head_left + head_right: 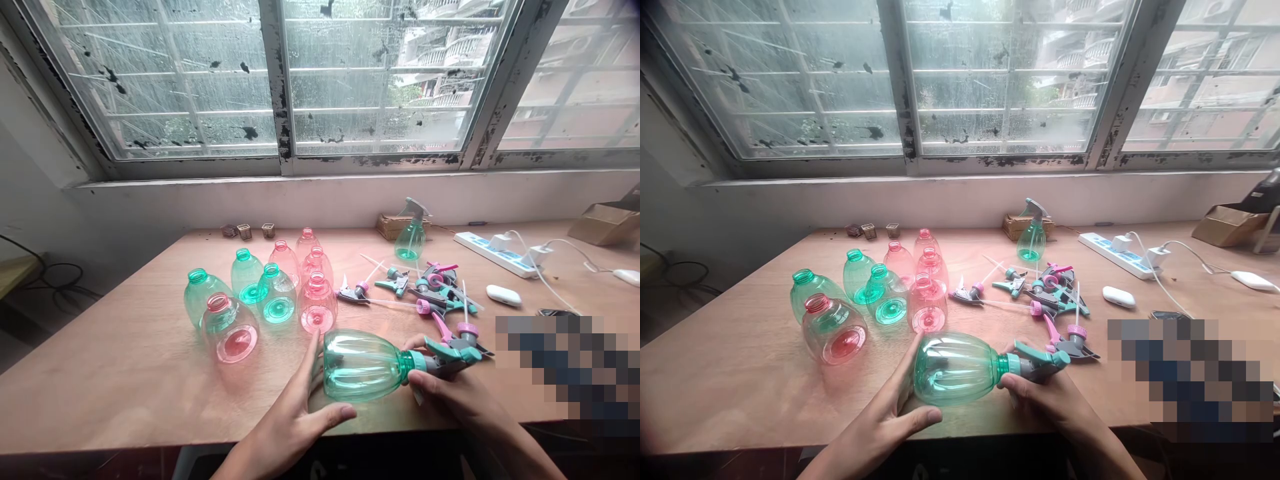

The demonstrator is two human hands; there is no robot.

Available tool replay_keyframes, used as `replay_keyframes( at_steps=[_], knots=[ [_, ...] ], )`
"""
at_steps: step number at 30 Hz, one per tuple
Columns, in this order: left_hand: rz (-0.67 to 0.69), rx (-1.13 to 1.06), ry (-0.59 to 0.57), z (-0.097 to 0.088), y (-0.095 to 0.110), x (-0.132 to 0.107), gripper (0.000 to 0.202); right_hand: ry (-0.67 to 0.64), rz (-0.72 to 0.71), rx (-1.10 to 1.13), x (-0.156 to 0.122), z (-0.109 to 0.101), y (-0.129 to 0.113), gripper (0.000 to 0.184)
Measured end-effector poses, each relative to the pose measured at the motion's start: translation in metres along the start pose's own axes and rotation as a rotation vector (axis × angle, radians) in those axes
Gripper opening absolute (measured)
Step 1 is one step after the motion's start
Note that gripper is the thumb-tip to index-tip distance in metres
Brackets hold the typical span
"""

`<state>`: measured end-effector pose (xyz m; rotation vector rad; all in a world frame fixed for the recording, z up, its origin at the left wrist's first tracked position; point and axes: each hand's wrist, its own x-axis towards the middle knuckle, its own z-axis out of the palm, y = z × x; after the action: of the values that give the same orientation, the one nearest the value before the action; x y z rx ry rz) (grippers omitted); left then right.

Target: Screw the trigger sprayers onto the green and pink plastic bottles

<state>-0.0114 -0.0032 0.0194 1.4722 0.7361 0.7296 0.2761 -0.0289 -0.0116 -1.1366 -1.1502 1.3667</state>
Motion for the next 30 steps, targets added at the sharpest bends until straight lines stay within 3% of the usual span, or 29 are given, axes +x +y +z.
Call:
replay_keyframes(
  at_steps=[10,19,30],
  knots=[
    [0.032,-0.03,-0.008,0.0,-0.008,0.002,0.106,0.011,0.039,0.023,0.0,0.0,0.002,0.043],
    [-0.044,-0.006,0.027,0.003,0.005,0.001,0.12,0.043,0.029,0.059,-0.002,0.003,0.002,0.044],
    [0.031,-0.052,0.022,0.002,-0.014,0.002,0.111,0.03,0.014,0.022,0.001,-0.001,0.006,0.043]
  ],
)
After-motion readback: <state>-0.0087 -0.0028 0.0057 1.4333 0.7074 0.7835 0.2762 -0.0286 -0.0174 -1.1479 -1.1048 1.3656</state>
